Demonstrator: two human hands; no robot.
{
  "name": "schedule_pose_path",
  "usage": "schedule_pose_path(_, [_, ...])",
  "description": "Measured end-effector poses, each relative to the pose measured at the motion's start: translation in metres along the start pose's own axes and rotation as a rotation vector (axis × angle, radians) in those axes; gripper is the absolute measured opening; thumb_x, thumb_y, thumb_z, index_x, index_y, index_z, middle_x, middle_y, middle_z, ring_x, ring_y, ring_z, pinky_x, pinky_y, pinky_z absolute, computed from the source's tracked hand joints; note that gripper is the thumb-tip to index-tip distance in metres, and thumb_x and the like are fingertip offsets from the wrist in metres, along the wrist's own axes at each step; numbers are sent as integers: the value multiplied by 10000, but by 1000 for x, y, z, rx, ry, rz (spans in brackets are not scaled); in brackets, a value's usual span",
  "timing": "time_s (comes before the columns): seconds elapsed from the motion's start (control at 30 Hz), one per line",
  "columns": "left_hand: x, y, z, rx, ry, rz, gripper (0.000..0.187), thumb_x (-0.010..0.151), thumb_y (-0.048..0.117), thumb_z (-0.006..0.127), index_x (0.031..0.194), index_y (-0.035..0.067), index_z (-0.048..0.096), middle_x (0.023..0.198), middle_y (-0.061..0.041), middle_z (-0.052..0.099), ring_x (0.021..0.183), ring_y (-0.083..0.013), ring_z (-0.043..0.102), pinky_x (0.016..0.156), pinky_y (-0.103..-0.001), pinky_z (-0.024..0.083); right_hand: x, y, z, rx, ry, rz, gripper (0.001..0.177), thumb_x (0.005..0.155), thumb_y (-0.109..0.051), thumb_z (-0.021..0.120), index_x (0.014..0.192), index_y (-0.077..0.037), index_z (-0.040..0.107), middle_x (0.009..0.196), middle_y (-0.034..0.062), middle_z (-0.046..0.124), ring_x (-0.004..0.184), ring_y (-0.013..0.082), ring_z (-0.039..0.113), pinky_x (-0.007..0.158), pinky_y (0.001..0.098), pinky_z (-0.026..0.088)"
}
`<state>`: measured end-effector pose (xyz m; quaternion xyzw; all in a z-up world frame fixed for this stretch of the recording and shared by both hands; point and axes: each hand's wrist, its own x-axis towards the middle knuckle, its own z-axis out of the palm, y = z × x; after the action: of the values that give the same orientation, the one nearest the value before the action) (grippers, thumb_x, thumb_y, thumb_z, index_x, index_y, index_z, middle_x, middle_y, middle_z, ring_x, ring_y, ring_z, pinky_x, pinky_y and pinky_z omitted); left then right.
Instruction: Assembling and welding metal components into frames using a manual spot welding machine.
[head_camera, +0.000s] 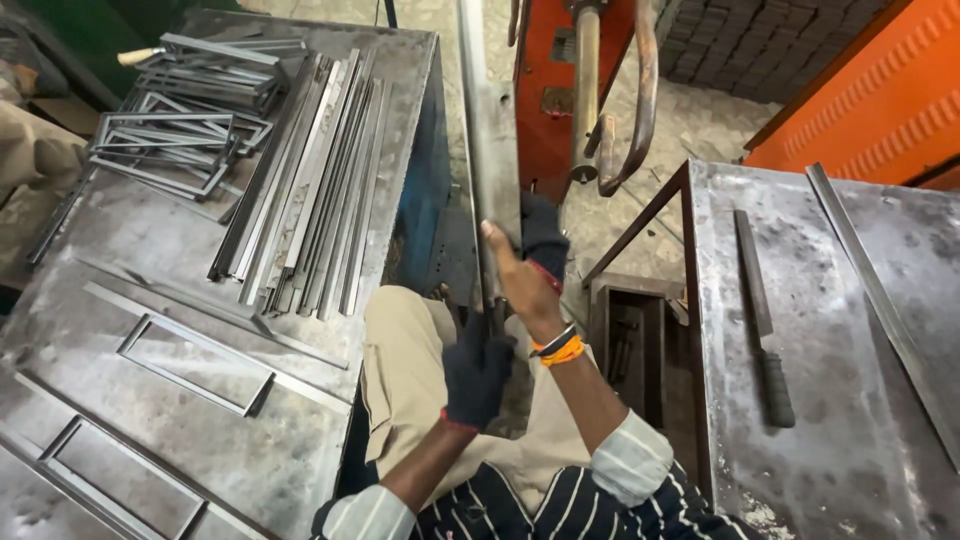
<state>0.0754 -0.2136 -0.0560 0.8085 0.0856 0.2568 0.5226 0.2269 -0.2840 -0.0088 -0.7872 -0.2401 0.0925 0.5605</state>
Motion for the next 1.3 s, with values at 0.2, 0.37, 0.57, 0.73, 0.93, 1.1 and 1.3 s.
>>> schedule_pose_path(0.2, [-20, 29, -11, 81, -107, 2, 481, 900, 262, 725, 1296, 23, 595, 638, -173, 626, 584, -356, 649, 518, -461, 461, 2, -25, -21, 142, 143, 283, 659, 1034, -520, 449, 1489, -50, 521, 1513, 96, 580, 1382, 166, 528, 1146, 263, 352])
schedule_pose_path(0.37, [3, -50, -9, 91, -60, 34, 301, 999, 209, 522, 1231, 53, 634, 993, -169, 683, 920, -335, 676, 777, -427, 523, -25, 3, -22, 201, 69, 303, 663, 1035, -529, 425, 1495, -56, 487, 1553, 74, 527, 1443, 162, 455, 1176, 270, 309])
schedule_pose_path(0.57, [133, 15, -27, -372, 92, 84, 446, 1122, 249, 436, 1411, -67, 561, 1373, -165, 635, 1282, -251, 584, 1104, -350, 443, -76, -25, 1, 34, -89, 289, 627, 1062, -510, 404, 1507, -79, 496, 1524, 96, 553, 1418, 190, 490, 1155, 268, 330])
schedule_pose_path(0.73, [152, 15, -13, -518, 121, -165, 430, 1063, 284, 539, 1313, -44, 662, 1262, -101, 713, 1173, -171, 654, 1027, -315, 494, -82, -79, 13, -35, 196, 31, 469, 1007, -344, 637, 1275, 40, 608, 1257, 169, 678, 1174, 249, 656, 1027, 311, 484])
schedule_pose_path(0.93, [154, 38, -30, -386, 198, -206, 420, 1065, 304, 548, 1228, -51, 702, 1134, -103, 743, 1044, -179, 663, 929, -325, 502, -73, -50, 19, 18, 143, -85, 359, 1026, -285, 621, 1215, 18, 655, 1183, 125, 686, 1096, 216, 675, 971, 309, 516])
schedule_pose_path(1.1, [165, 29, -54, -572, 231, -211, 453, 1060, 384, 531, 1131, -28, 707, 969, -30, 689, 889, -137, 587, 805, -330, 485, -67, -85, 13, 157, 75, -8, 395, 1018, -247, 656, 1260, 64, 640, 1202, 133, 699, 1120, 219, 656, 978, 320, 516])
schedule_pose_path(1.3, [173, -42, -80, -742, 335, -485, 491, 1044, 499, 550, 1016, 45, 734, 800, 15, 580, 746, -118, 511, 668, -320, 439, -83, -80, 14, 695, -383, 371, 487, 1060, -335, 526, 1371, 25, 628, 1245, 140, 723, 1077, 181, 705, 917, 329, 567])
